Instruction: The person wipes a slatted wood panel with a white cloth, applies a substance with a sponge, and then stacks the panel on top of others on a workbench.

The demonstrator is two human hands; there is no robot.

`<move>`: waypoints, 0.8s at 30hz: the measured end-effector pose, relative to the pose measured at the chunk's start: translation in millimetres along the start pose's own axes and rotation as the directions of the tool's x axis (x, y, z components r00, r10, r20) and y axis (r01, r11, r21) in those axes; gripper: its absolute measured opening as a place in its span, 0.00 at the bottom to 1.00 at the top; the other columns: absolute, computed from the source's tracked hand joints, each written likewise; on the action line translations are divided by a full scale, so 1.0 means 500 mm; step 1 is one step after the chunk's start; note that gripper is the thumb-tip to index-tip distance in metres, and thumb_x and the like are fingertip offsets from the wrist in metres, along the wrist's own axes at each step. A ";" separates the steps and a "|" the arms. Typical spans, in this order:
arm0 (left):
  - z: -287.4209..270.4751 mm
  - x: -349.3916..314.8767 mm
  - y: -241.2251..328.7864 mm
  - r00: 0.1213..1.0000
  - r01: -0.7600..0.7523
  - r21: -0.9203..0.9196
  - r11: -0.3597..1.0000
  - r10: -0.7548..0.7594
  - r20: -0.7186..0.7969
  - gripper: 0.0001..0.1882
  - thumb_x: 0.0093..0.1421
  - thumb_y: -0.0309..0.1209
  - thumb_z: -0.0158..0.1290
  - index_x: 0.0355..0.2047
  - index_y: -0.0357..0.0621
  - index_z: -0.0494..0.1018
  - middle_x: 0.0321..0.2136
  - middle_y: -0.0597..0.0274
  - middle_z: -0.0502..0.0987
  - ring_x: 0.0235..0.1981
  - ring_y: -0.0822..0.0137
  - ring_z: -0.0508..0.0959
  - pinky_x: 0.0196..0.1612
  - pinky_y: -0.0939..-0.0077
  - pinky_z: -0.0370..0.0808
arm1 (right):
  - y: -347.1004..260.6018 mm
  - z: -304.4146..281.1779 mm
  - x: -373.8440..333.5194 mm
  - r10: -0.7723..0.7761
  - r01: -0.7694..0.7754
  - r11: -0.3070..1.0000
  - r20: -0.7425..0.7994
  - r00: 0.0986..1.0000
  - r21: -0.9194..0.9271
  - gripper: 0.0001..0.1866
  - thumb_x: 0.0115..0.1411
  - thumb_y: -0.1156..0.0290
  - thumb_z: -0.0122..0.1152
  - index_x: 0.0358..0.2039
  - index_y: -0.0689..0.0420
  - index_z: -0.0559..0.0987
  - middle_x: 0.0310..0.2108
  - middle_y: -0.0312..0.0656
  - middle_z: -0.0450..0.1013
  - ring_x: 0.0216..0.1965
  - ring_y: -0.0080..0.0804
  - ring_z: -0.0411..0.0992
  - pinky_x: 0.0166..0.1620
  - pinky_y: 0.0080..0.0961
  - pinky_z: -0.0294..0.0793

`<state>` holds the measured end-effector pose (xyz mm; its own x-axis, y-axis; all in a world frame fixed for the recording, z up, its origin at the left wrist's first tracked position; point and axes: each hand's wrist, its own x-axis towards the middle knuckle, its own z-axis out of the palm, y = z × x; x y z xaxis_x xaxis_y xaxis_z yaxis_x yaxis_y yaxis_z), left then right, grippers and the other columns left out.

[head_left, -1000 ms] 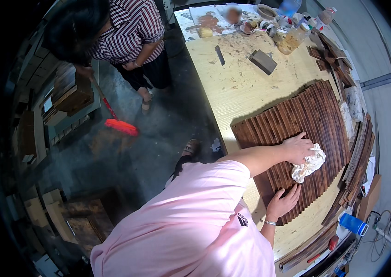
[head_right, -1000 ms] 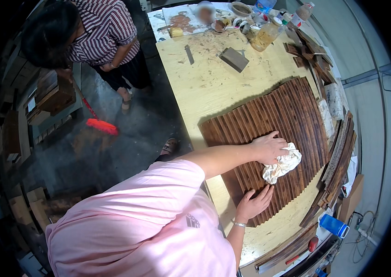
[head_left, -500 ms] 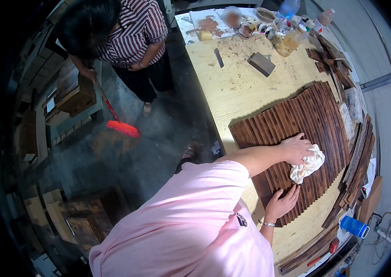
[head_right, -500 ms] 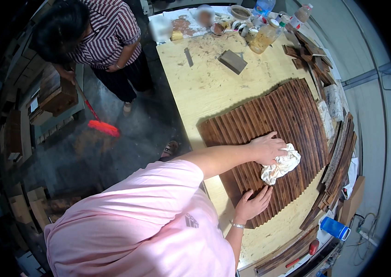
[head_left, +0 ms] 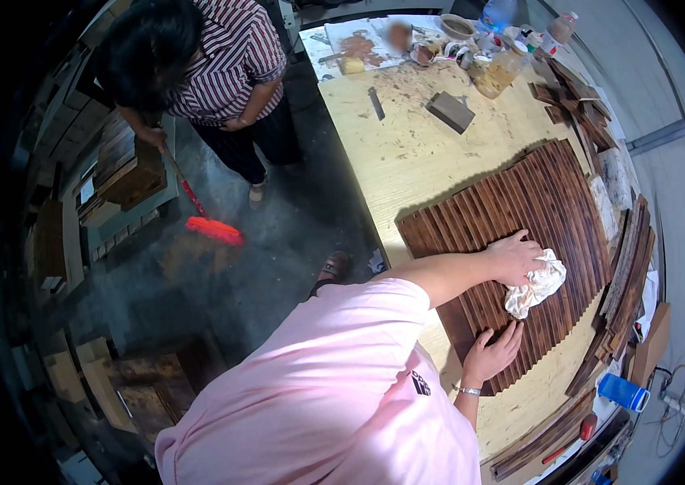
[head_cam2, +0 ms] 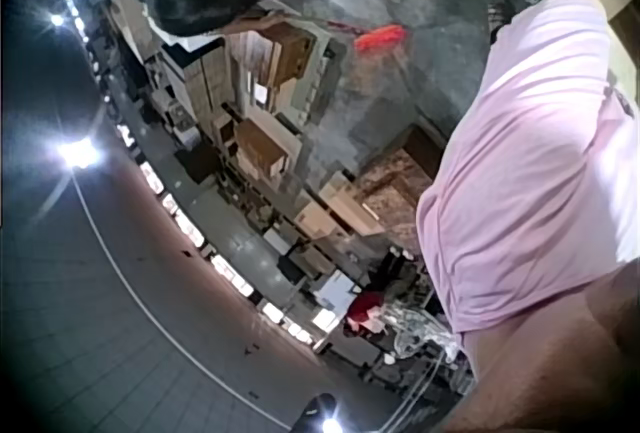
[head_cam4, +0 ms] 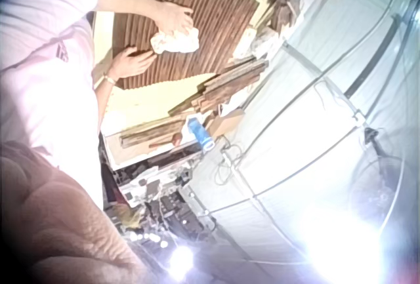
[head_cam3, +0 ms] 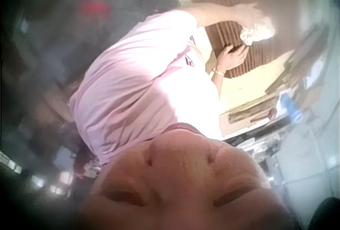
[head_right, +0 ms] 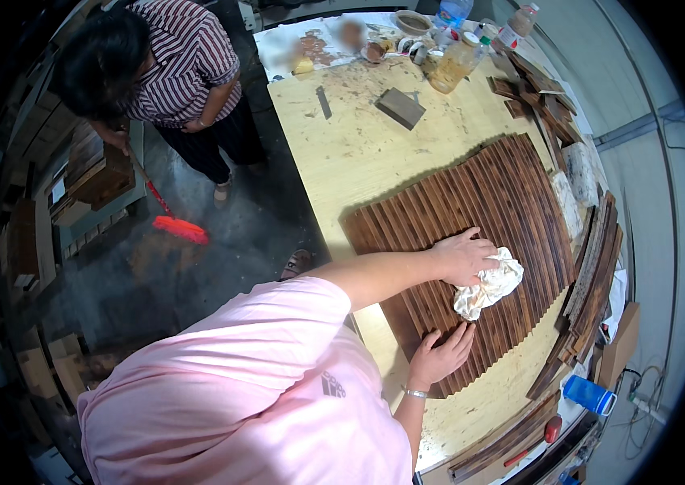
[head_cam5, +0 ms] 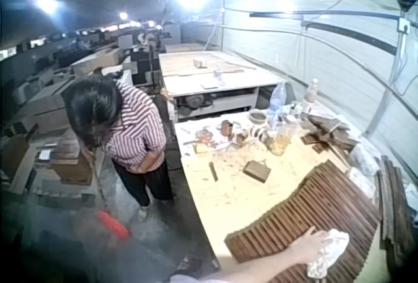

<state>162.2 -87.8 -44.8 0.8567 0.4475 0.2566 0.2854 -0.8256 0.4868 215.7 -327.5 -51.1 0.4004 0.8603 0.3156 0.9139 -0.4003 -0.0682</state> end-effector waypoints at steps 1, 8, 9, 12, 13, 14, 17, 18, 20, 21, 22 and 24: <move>0.003 0.006 -0.002 1.000 -0.001 0.004 1.000 0.001 -0.002 0.32 0.61 0.48 0.54 0.64 0.54 0.67 0.65 0.57 0.65 0.69 0.60 0.60 0.72 0.45 0.48 | -0.009 0.003 0.010 0.017 -0.017 1.000 -0.007 1.000 0.004 0.30 0.67 0.59 0.50 0.66 0.60 0.66 0.68 0.49 0.61 0.66 0.50 0.61 0.66 0.47 0.60; -0.003 0.003 0.001 1.000 -0.005 -0.028 1.000 0.006 0.015 0.32 0.60 0.45 0.55 0.63 0.49 0.67 0.65 0.56 0.65 0.70 0.60 0.58 0.72 0.43 0.47 | -0.012 -0.014 0.006 0.054 -0.054 0.998 0.030 0.998 0.022 0.31 0.64 0.63 0.52 0.66 0.62 0.65 0.69 0.50 0.59 0.67 0.51 0.59 0.68 0.47 0.57; -0.008 0.005 0.006 0.999 -0.008 -0.035 0.999 0.009 0.037 0.32 0.59 0.45 0.55 0.63 0.48 0.67 0.65 0.55 0.65 0.70 0.60 0.58 0.72 0.42 0.46 | -0.009 -0.012 0.003 0.053 -0.054 0.998 0.024 0.998 0.027 0.32 0.62 0.63 0.53 0.65 0.62 0.65 0.69 0.50 0.59 0.67 0.52 0.59 0.67 0.48 0.58; -0.030 0.029 0.018 0.980 0.028 0.050 0.998 -0.037 0.197 0.33 0.59 0.44 0.56 0.63 0.46 0.68 0.65 0.53 0.64 0.70 0.57 0.57 0.72 0.38 0.45 | -0.016 -0.011 0.009 0.049 -0.050 0.997 0.017 0.999 0.055 0.33 0.59 0.65 0.56 0.65 0.63 0.65 0.69 0.52 0.58 0.67 0.53 0.59 0.67 0.50 0.58; -0.034 0.043 0.021 0.963 0.046 0.096 0.994 -0.070 0.260 0.33 0.59 0.44 0.56 0.63 0.46 0.68 0.65 0.52 0.64 0.71 0.55 0.56 0.72 0.37 0.44 | -0.017 -0.011 0.013 0.044 -0.045 0.997 0.013 0.999 0.057 0.34 0.59 0.65 0.56 0.65 0.63 0.65 0.69 0.52 0.58 0.67 0.53 0.59 0.67 0.50 0.57; -0.018 0.051 0.031 0.984 0.019 0.237 0.971 -0.060 0.168 0.33 0.58 0.46 0.57 0.61 0.42 0.70 0.65 0.50 0.64 0.70 0.52 0.56 0.71 0.33 0.44 | -0.017 -0.009 0.016 0.035 -0.036 0.998 0.010 0.999 0.059 0.34 0.59 0.65 0.56 0.65 0.63 0.65 0.69 0.52 0.58 0.67 0.53 0.58 0.67 0.50 0.57; 0.047 0.047 0.066 0.974 -0.166 0.090 0.982 0.177 -0.142 0.32 0.59 0.48 0.56 0.60 0.45 0.71 0.65 0.50 0.64 0.70 0.50 0.56 0.71 0.33 0.44 | -0.014 -0.009 0.010 0.059 -0.060 0.996 0.021 0.998 0.059 0.34 0.58 0.66 0.56 0.65 0.63 0.65 0.69 0.52 0.58 0.67 0.53 0.58 0.68 0.49 0.57; 0.038 0.044 0.073 0.979 -0.200 0.109 0.974 0.203 -0.012 0.32 0.60 0.50 0.55 0.61 0.48 0.71 0.66 0.50 0.63 0.70 0.50 0.56 0.71 0.33 0.44 | -0.012 -0.012 0.010 0.067 -0.069 0.996 0.025 0.997 0.055 0.34 0.58 0.66 0.56 0.65 0.63 0.65 0.69 0.52 0.58 0.67 0.53 0.58 0.68 0.49 0.56; 0.002 0.034 0.073 0.962 -0.233 0.142 0.962 0.207 0.176 0.30 0.61 0.51 0.53 0.62 0.55 0.71 0.68 0.54 0.61 0.70 0.51 0.57 0.70 0.36 0.46 | -0.014 -0.015 0.010 0.078 -0.079 0.995 0.027 0.997 0.063 0.34 0.58 0.66 0.56 0.64 0.64 0.65 0.69 0.51 0.58 0.67 0.52 0.58 0.68 0.49 0.56; 0.005 0.033 0.048 0.972 -0.215 0.150 0.965 0.196 0.132 0.29 0.61 0.51 0.53 0.61 0.55 0.72 0.68 0.54 0.62 0.70 0.51 0.58 0.70 0.38 0.48 | -0.013 -0.016 0.007 0.087 -0.089 0.994 0.030 0.996 0.065 0.34 0.58 0.66 0.57 0.64 0.64 0.66 0.69 0.51 0.58 0.67 0.52 0.58 0.68 0.48 0.56; 0.017 0.027 0.006 0.980 -0.190 0.159 0.969 0.178 0.083 0.29 0.61 0.51 0.53 0.60 0.54 0.73 0.67 0.55 0.64 0.69 0.52 0.59 0.70 0.40 0.49 | -0.012 -0.012 0.007 0.081 -0.082 0.995 0.024 0.996 0.060 0.33 0.58 0.66 0.57 0.64 0.64 0.66 0.69 0.51 0.58 0.67 0.52 0.58 0.68 0.48 0.56; -0.012 0.017 -0.057 0.985 -0.172 0.216 0.961 0.166 0.048 0.25 0.63 0.47 0.52 0.57 0.52 0.75 0.64 0.55 0.68 0.67 0.53 0.63 0.70 0.46 0.53 | -0.011 -0.012 0.004 0.084 -0.086 0.995 0.025 0.996 0.052 0.33 0.58 0.66 0.57 0.64 0.64 0.66 0.69 0.50 0.59 0.67 0.52 0.59 0.68 0.48 0.57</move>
<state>158.9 -58.4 -51.6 0.9117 0.2873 0.2936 0.2193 -0.9448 0.2434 210.9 -325.5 -44.4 0.4777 0.8311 0.2848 0.8785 -0.4554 -0.1445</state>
